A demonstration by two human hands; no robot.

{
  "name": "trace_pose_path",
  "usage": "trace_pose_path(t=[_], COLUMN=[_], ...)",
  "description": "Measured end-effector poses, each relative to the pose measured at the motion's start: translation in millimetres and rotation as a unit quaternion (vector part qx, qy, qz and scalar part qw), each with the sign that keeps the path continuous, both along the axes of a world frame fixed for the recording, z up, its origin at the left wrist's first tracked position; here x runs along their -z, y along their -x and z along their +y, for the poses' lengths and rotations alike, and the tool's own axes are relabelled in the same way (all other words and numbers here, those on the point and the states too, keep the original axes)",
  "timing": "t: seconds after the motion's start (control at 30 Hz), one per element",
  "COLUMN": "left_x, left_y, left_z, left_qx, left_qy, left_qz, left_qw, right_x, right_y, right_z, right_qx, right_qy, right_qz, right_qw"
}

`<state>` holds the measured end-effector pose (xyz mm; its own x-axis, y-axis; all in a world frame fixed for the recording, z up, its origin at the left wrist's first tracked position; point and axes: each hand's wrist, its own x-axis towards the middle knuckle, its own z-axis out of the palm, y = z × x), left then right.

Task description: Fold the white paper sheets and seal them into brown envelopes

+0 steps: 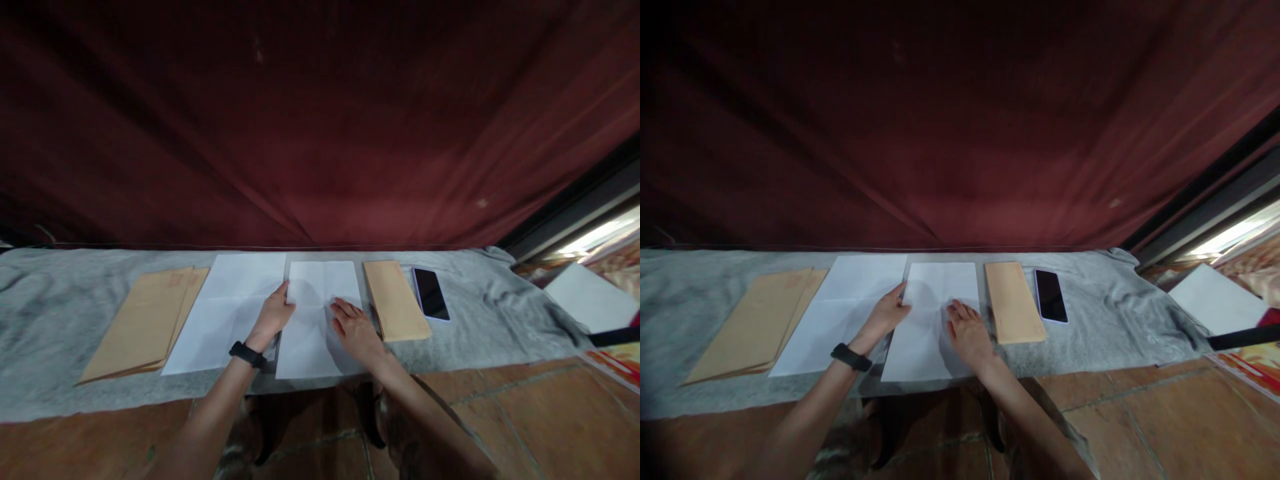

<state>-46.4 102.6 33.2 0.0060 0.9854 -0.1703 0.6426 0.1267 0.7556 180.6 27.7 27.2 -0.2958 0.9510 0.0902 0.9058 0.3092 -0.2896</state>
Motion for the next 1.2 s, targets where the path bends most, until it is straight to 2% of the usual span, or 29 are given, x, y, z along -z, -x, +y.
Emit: trace_pose_path(t=[0.17,0.3,0.53,0.8,1.03,1.2], left_x=[-9.9,-13.0,-11.4,-2.5,1.8,0.3], left_y=[-5,-7,-5,3,-3,-1], left_z=[3,0,-3,-6,3,5], left_qx=[0.01,0.022,-0.014,-0.066,-0.059,-0.041], left_qy=[-0.004,-0.008,-0.03,-0.059,-0.052,-0.04], left_qz=[0.093,0.127,0.088,0.0,-0.002,0.023], left_qw=[0.996,0.992,0.996,0.996,0.997,0.998], right_x=[-0.8,1.6,9.2,7.0,4.2,6.3], right_y=[3,2,-2,-7,-3,3], right_z=[-2,0,13,23,21,14], right_qx=[0.012,0.012,0.017,0.054,0.047,0.015], right_qy=[0.019,0.011,-0.021,-0.024,-0.03,-0.038], right_qz=[-0.034,-0.024,-0.016,-0.02,-0.003,0.003], right_qw=[0.999,1.0,1.0,0.998,0.998,0.999])
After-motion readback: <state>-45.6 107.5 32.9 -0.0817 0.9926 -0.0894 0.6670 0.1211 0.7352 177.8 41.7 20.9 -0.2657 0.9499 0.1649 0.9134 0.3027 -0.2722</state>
